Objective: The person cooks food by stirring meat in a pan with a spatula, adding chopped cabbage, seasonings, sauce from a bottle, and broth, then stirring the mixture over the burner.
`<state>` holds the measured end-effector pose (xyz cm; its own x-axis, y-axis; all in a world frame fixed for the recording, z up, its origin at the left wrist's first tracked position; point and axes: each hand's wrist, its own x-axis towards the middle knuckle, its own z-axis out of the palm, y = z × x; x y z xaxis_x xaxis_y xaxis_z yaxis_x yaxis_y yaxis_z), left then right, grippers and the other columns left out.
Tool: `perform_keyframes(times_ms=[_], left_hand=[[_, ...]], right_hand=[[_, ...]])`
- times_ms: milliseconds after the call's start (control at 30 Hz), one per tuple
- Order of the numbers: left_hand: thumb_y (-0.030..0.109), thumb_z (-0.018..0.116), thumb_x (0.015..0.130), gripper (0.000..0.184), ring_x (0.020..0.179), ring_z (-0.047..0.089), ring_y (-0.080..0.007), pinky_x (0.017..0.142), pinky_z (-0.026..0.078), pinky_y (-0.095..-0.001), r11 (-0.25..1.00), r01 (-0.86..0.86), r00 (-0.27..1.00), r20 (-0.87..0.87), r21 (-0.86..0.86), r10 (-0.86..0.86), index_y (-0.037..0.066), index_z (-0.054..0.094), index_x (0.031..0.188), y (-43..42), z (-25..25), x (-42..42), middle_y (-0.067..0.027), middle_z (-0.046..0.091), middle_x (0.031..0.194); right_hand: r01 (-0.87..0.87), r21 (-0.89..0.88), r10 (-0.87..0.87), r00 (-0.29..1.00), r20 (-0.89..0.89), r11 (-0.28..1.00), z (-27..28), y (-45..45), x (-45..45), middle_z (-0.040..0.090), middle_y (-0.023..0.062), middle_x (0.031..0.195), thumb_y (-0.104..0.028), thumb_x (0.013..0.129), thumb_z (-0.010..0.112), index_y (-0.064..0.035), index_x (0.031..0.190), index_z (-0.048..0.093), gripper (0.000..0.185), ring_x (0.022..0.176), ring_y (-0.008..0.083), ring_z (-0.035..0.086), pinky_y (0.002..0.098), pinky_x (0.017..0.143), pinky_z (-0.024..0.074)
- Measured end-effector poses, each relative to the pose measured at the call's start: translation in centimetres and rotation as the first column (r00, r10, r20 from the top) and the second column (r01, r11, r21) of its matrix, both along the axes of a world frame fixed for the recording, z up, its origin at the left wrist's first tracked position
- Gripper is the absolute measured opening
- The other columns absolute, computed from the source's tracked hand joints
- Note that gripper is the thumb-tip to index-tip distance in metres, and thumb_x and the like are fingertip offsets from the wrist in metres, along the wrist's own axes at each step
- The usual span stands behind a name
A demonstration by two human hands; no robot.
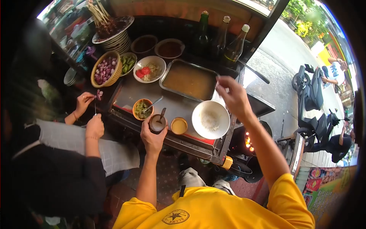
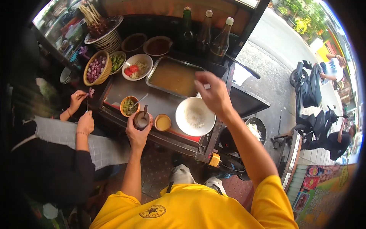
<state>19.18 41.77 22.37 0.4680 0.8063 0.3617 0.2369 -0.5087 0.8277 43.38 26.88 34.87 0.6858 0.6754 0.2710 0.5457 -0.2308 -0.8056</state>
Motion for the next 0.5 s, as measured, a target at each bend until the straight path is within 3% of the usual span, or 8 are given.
perform_keyframes(times_ms=[133,200,267,300,367,400,467,500], left_hand=[[0.005,0.082,0.061,0.062,0.095,0.062,-0.0270,0.085,0.048,-0.0358,1.000,-0.009,1.000,-0.002,0.013,0.009,-0.002,0.054,0.115,0.1,-0.2,0.6,-0.0159,0.063,0.104],[0.003,0.081,0.061,0.065,0.099,0.058,-0.0350,0.087,0.046,-0.0402,0.999,0.024,1.000,-0.005,-0.023,-0.024,0.000,0.051,0.118,-0.6,0.5,-0.1,-0.0180,0.058,0.107],[0.002,0.078,0.065,0.058,0.098,0.057,-0.0349,0.086,0.047,-0.0393,0.999,-0.047,0.999,0.009,-0.014,0.047,-0.001,0.051,0.116,-1.7,0.8,-1.5,-0.0173,0.057,0.106],[0.002,0.078,0.065,0.058,0.098,0.057,-0.0349,0.086,0.047,-0.0393,0.999,-0.045,0.999,0.008,-0.017,0.045,-0.001,0.051,0.116,-2.2,0.6,-2.6,-0.0173,0.057,0.106],[0.001,0.074,0.068,0.044,0.095,0.056,-0.0331,0.081,0.047,-0.0382,0.996,-0.070,0.997,-0.015,0.059,0.071,0.000,0.054,0.107,-3.7,0.0,-5.0,-0.0157,0.057,0.102],[0.001,0.074,0.068,0.044,0.095,0.056,-0.0331,0.081,0.047,-0.0382,0.997,-0.064,0.998,-0.023,0.052,0.065,0.000,0.054,0.107,-4.6,-0.5,-6.3,-0.0157,0.057,0.102],[0.003,0.073,0.070,0.031,0.091,0.056,-0.0309,0.078,0.047,-0.0383,0.998,-0.053,0.995,-0.090,-0.040,0.049,0.001,0.056,0.096,-6.4,-1.8,-8.6,-0.0151,0.056,0.098],[0.006,0.072,0.072,0.021,0.088,0.056,-0.0301,0.078,0.046,-0.0390,0.994,-0.064,0.994,-0.096,-0.085,0.056,0.001,0.057,0.085,-7.4,-2.5,-9.4,-0.0144,0.056,0.094]], right_hand=[[0.016,0.132,-0.038,0.985,0.170,0.991,0.2,9.3,6.6,0.060,0.0229,0.109,-0.019,0.082,0.063,0.0032,0.120,0.050,0.046,0.101,0.0339,0.060,0.0393,0.088,0.0480],[0.112,0.207,-0.189,0.897,0.399,0.972,-1.2,14.5,11.1,0.056,0.0259,0.115,-0.022,0.082,0.065,0.0072,0.122,0.045,0.054,0.108,0.0382,0.056,0.0422,0.091,0.0456],[0.262,0.089,-0.277,0.900,0.337,0.961,0.2,17.8,13.1,0.058,0.0270,0.109,-0.026,0.081,0.066,0.0099,0.112,0.051,0.050,0.107,0.0416,0.055,0.0438,0.092,0.0441],[0.264,0.086,-0.278,0.900,0.337,0.961,0.1,19.1,14.9,0.058,0.0270,0.109,-0.026,0.081,0.066,0.0099,0.112,0.051,0.050,0.107,0.0416,0.055,0.0438,0.092,0.0441],[0.275,-0.119,-0.271,0.961,0.049,0.954,-0.2,20.8,17.1,0.060,0.0264,0.105,-0.030,0.082,0.067,0.0071,0.102,0.057,0.043,0.107,0.0419,0.055,0.0436,0.091,0.0450],[0.280,-0.128,-0.276,0.960,0.043,0.952,-0.7,20.8,17.2,0.060,0.0264,0.105,-0.030,0.082,0.067,0.0071,0.102,0.057,0.043,0.107,0.0419,0.055,0.0436,0.091,0.0450],[0.326,-0.132,-0.239,0.864,0.444,0.936,0.4,20.4,15.8,0.063,0.0182,0.078,-0.030,0.085,0.065,0.0052,0.091,0.055,0.037,0.074,0.0260,0.064,0.0344,0.069,0.0503],[0.251,-0.077,-0.222,0.937,0.270,0.965,1.7,19.6,13.8,0.061,0.0212,0.098,-0.026,0.084,0.068,-0.0005,0.108,0.052,0.039,0.094,0.0278,0.060,0.0380,0.080,0.0471]])
